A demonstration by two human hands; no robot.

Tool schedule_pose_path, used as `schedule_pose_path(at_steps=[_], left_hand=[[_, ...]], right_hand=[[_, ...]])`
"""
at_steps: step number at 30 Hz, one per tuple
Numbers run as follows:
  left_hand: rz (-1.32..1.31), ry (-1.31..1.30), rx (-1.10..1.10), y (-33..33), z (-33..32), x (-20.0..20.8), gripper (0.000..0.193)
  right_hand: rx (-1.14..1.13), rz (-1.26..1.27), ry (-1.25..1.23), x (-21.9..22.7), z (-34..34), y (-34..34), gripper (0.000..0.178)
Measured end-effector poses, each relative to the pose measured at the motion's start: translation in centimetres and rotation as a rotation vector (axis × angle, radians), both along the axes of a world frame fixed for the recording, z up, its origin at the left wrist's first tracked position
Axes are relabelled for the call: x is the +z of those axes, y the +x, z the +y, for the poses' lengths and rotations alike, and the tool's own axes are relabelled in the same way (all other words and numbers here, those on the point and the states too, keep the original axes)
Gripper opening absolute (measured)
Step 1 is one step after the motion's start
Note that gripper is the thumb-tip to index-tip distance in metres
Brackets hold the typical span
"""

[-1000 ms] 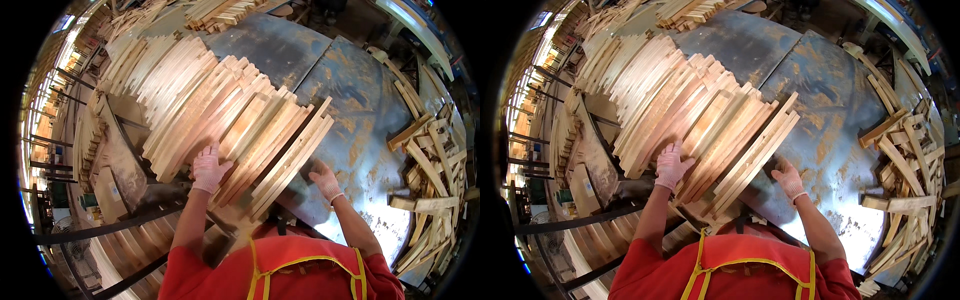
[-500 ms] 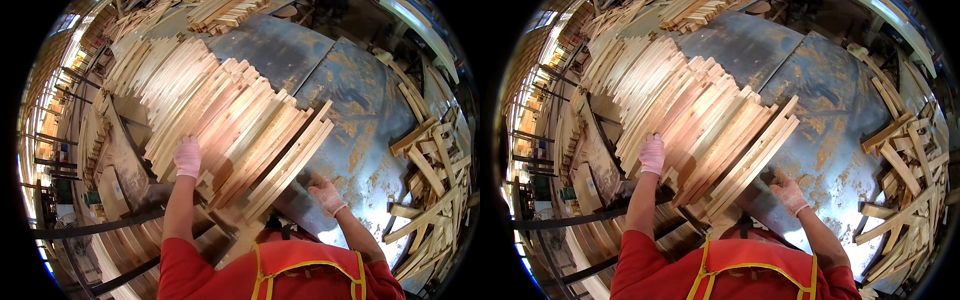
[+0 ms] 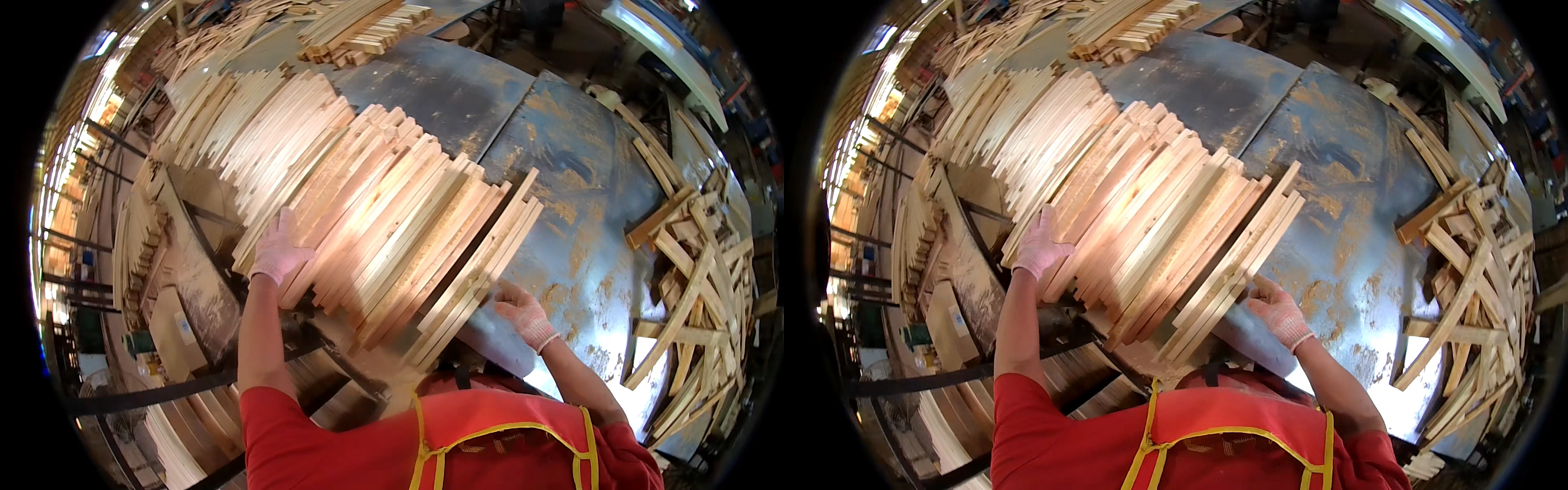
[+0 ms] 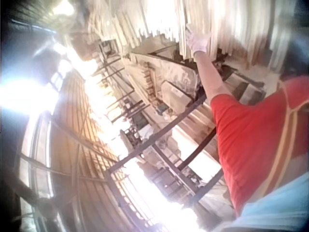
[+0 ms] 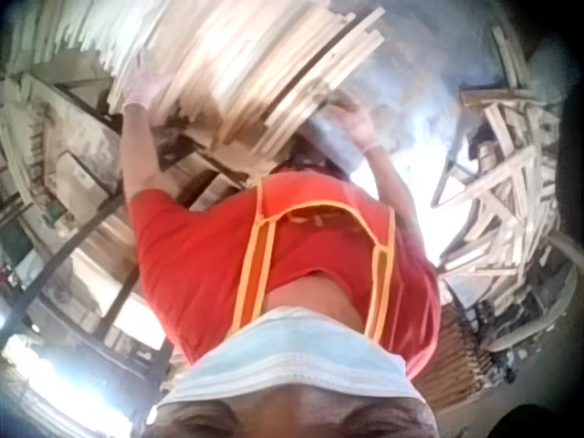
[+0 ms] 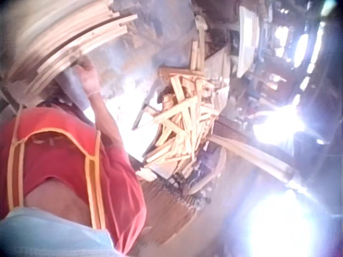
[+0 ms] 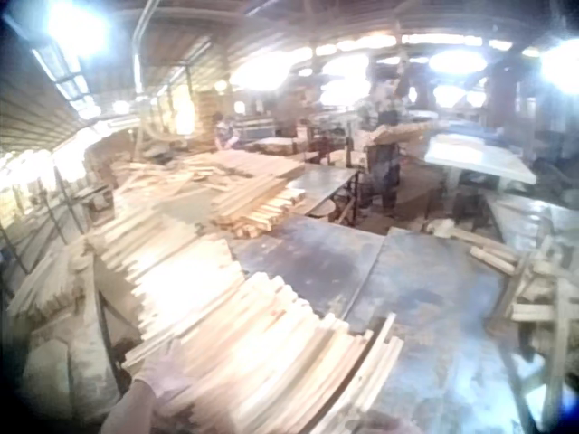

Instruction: The person repeatedly picks up thin wooden planks from a disorganized pile on a metal table and stacks them neatly. They handle the planks one at a time, aligning them into a growing stack before occasionally moving the entire stack to a nearby rack.

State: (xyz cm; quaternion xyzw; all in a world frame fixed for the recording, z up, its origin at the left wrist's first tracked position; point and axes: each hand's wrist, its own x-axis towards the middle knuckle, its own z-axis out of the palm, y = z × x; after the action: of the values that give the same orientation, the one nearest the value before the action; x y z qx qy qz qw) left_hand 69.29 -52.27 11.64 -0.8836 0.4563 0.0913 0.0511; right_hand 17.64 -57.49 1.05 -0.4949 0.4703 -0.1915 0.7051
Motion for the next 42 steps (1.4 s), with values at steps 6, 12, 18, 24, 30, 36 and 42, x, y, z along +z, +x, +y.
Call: schedule_pose_path(at_steps=[6,12,18,24,30,36,42], left_hand=[[-0.002,-0.042,0.006,-5.6,-0.1,1.7,0.114],[0.033,0.071,-0.135,-12.2,0.5,-1.5,0.129],[0.691,-0.065,-0.186,-11.9,1.2,-5.8,0.124],[-0.168,-0.084,-0.452,-20.1,1.3,-5.9,0.099],[-0.241,-0.314,-0.51,-24.2,1.9,-6.9,0.094],[0.097,-0.244,-0.732,-39.9,-1.6,-7.3,0.085],[-0.223,-0.192,-0.386,-35.4,-4.0,-14.0,0.088]], right_hand=[[0.049,0.072,0.021,2.6,1.1,3.9,0.068],[0.19,0.007,-0.053,2.6,0.1,12.3,0.067],[0.473,0.1,-0.191,3.9,0.6,15.4,0.066],[0.356,0.039,-0.113,3.3,-2.0,6.4,0.062],[-0.231,0.707,-0.808,6.6,-11.4,-17.6,0.06],[-0.513,1.566,-0.847,8.3,-21.6,-45.8,0.073],[-0.511,1.366,-1.128,1.9,-13.2,-47.0,0.091]])
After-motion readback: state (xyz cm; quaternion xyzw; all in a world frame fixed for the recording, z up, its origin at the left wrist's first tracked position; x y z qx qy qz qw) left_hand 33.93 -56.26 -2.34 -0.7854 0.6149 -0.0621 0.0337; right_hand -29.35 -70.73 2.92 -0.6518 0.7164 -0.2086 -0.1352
